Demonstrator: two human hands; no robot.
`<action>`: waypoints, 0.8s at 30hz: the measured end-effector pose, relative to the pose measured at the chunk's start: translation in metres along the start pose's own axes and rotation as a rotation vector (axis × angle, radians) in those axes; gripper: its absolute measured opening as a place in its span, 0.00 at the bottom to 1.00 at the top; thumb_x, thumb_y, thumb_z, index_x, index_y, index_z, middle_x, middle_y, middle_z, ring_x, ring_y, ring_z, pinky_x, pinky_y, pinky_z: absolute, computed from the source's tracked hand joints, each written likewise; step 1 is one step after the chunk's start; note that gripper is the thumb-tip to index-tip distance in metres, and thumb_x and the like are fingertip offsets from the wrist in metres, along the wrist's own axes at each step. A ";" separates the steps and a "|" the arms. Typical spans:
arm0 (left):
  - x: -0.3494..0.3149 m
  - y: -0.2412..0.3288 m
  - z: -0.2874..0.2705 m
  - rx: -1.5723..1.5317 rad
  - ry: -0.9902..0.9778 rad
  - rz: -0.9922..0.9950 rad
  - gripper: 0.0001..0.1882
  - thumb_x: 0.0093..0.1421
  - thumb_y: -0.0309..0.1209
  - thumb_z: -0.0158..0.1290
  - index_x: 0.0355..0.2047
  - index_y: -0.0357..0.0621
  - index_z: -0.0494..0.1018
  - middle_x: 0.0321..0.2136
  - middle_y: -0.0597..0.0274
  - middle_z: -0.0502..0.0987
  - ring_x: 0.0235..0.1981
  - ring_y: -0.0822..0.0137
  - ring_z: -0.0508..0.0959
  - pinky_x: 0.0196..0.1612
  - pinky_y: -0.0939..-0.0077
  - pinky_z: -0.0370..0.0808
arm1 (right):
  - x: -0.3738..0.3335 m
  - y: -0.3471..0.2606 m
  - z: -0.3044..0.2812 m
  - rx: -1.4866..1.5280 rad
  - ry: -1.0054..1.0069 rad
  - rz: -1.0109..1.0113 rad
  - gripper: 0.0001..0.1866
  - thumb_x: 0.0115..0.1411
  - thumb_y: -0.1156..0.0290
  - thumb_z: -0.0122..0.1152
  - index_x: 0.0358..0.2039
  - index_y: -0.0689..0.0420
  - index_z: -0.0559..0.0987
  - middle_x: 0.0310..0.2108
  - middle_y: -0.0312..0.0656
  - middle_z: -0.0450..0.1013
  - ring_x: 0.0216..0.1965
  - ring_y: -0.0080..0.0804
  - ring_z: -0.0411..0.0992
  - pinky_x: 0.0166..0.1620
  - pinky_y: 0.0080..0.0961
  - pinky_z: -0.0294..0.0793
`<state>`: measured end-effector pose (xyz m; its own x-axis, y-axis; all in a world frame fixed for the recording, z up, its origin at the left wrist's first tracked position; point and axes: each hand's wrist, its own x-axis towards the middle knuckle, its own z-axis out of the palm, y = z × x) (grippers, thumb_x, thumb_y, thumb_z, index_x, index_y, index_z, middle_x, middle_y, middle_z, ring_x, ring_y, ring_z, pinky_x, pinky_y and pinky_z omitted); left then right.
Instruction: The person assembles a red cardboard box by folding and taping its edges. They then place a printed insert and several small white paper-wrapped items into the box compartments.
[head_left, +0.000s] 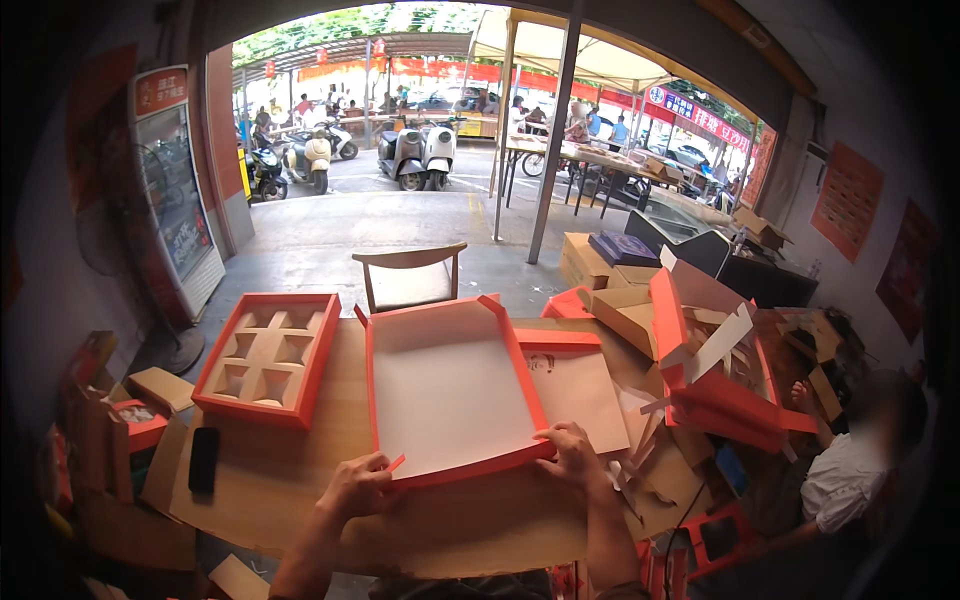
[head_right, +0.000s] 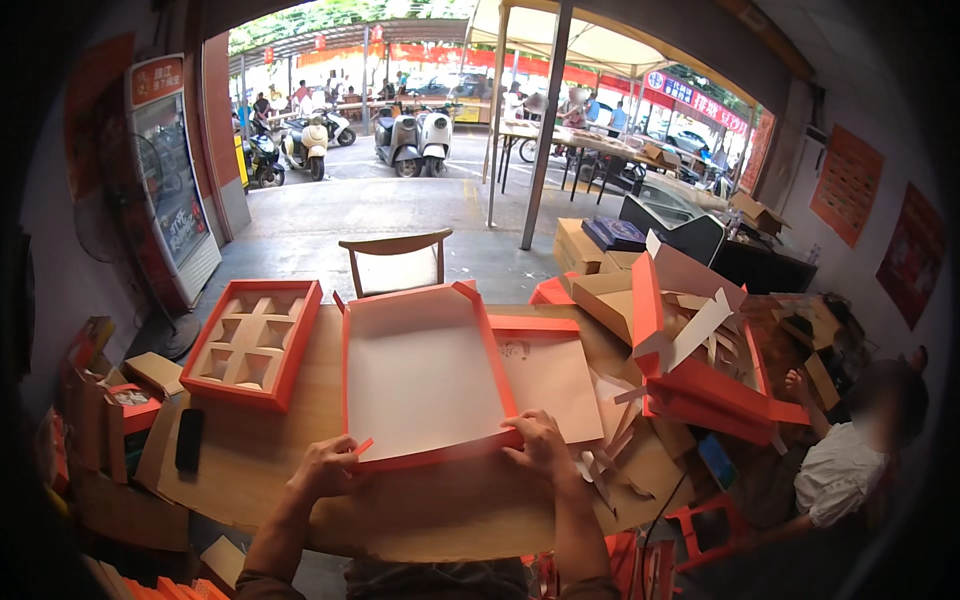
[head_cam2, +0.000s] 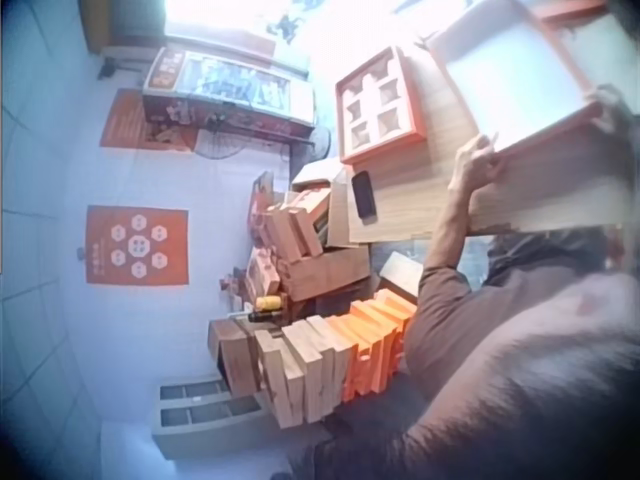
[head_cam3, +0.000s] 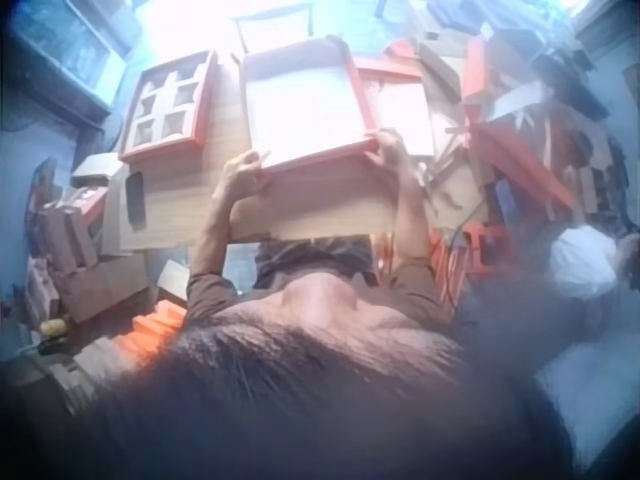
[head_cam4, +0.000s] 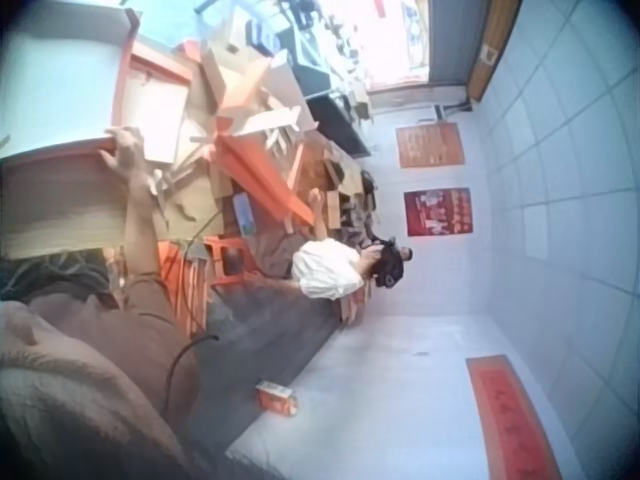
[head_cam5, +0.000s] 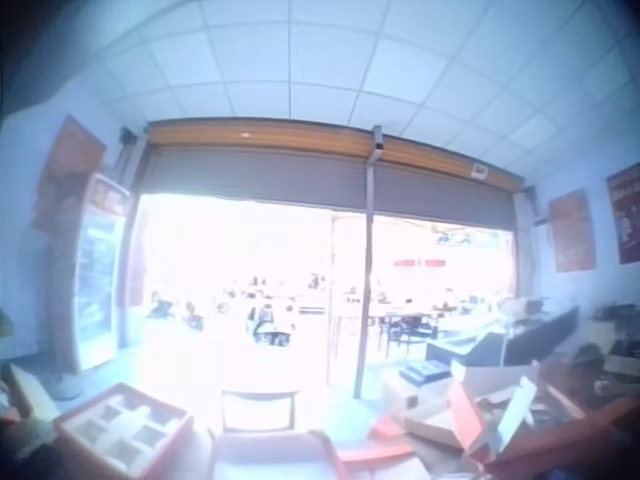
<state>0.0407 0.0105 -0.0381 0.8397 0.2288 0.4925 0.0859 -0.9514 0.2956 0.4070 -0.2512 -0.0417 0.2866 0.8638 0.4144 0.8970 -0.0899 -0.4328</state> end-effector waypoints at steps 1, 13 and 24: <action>-0.002 -0.002 0.003 0.005 0.008 -0.002 0.15 0.52 0.38 0.73 0.22 0.47 0.78 0.33 0.65 0.81 0.30 0.60 0.84 0.31 0.63 0.83 | 0.001 -0.001 0.000 0.000 0.005 0.003 0.28 0.50 0.65 0.82 0.53 0.49 0.84 0.38 0.39 0.81 0.59 0.45 0.74 0.63 0.45 0.71; -0.003 -0.003 0.014 0.028 0.014 0.064 0.18 0.55 0.42 0.73 0.23 0.44 0.78 0.34 0.62 0.80 0.31 0.58 0.83 0.33 0.62 0.83 | 0.003 -0.001 0.005 -0.133 0.151 -0.095 0.30 0.41 0.43 0.86 0.37 0.50 0.88 0.33 0.37 0.82 0.54 0.45 0.76 0.70 0.50 0.61; -0.001 0.000 0.011 0.014 0.037 0.101 0.20 0.55 0.42 0.73 0.21 0.44 0.76 0.32 0.62 0.79 0.28 0.58 0.83 0.30 0.62 0.82 | 0.006 -0.007 0.003 -0.197 0.191 -0.149 0.29 0.44 0.41 0.84 0.36 0.50 0.87 0.38 0.36 0.79 0.56 0.44 0.76 0.71 0.53 0.61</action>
<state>0.0458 0.0081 -0.0471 0.8242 0.1392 0.5489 0.0100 -0.9727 0.2317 0.4020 -0.2442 -0.0384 0.1880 0.7677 0.6126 0.9766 -0.0796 -0.1999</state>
